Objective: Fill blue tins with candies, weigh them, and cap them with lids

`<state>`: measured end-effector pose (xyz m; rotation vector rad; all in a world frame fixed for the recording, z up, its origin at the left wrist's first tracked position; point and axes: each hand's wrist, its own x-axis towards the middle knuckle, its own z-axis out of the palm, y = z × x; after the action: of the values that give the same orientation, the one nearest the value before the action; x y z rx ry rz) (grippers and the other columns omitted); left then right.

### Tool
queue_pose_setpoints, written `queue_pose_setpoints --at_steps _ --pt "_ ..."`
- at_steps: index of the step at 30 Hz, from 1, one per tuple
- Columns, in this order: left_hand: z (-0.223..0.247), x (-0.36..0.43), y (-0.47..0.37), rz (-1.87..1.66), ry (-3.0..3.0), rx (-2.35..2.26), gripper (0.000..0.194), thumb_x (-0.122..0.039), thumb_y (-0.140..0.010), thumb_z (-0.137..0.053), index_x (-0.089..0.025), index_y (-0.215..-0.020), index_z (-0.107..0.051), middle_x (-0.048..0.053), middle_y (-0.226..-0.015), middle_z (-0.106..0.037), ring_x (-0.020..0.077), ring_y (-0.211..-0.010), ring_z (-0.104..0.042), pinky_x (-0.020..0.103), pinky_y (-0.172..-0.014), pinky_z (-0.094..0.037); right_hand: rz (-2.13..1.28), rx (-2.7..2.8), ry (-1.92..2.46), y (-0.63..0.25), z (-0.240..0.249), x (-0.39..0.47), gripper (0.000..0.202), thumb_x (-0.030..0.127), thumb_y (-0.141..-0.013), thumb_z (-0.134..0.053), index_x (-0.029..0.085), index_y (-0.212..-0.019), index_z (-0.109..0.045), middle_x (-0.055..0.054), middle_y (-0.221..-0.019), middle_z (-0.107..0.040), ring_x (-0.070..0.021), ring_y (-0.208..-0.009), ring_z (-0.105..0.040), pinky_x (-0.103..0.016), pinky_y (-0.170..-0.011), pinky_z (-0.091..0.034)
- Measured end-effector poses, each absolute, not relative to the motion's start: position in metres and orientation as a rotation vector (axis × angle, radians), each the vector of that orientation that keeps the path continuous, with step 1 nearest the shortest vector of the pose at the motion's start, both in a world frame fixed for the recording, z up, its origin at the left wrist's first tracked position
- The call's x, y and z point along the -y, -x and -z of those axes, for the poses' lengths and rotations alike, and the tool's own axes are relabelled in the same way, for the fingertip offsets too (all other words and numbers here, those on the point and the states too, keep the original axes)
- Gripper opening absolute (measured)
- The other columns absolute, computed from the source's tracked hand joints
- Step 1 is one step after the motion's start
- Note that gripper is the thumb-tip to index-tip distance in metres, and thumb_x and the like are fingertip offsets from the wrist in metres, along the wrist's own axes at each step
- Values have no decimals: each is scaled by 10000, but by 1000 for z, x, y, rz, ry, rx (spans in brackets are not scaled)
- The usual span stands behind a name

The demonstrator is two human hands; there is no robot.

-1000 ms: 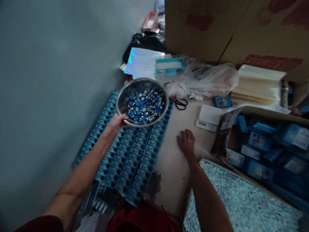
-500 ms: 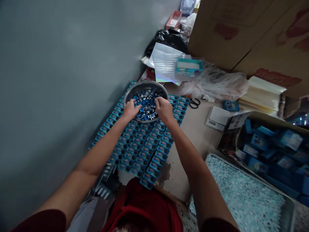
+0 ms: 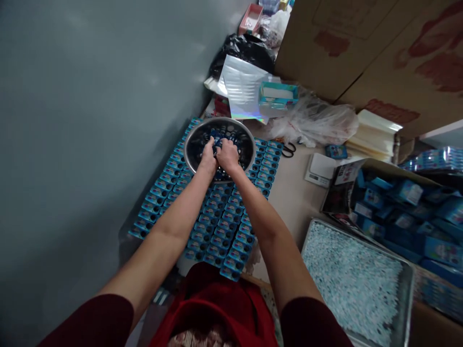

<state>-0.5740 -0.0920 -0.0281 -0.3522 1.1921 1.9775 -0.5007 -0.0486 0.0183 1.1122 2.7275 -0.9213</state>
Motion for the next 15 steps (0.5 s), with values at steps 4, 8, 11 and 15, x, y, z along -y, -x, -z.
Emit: queue_pose_setpoints --at_steps 4,8,11,15 --pt "22 96 580 -2052 454 -1073 447 -479 -1203 -678 -222 -842 -619 9 -807 -712 182 -969 -828 229 -924 -660 791 -2987 -755 492 -46 57 360 290 -1187 -592 192 -1469 -794 -183 -1503 -792 -419 -1482 -618 -625 -1334 -414" --pt "19 99 581 -2149 484 -865 282 -289 -1204 -585 -172 -1013 -757 39 -944 -819 152 -988 -833 222 -1019 -651 847 -3140 -761 488 -60 51 268 333 -1142 -713 218 -1315 -883 -132 -1392 -819 -427 -1471 -588 -666 -1325 -396" --pt "21 98 582 -2161 486 -904 241 -226 -1126 -626 -138 -1263 -803 55 -1051 -871 169 -1054 -858 251 -1074 -655 1213 -3150 -742 487 -53 40 269 272 -1105 -726 232 -1317 -887 -106 -1358 -791 -353 -1343 -669 -564 -1254 -513" --pt "22 97 585 -2082 548 -961 290 -287 -1133 -652 -133 -1322 -810 59 -984 -874 227 -978 -875 353 -1018 -712 2214 -2528 -996 475 -33 28 277 323 -987 -846 222 -1245 -853 -55 -1141 -802 -248 -1079 -758 -474 -1132 -639"
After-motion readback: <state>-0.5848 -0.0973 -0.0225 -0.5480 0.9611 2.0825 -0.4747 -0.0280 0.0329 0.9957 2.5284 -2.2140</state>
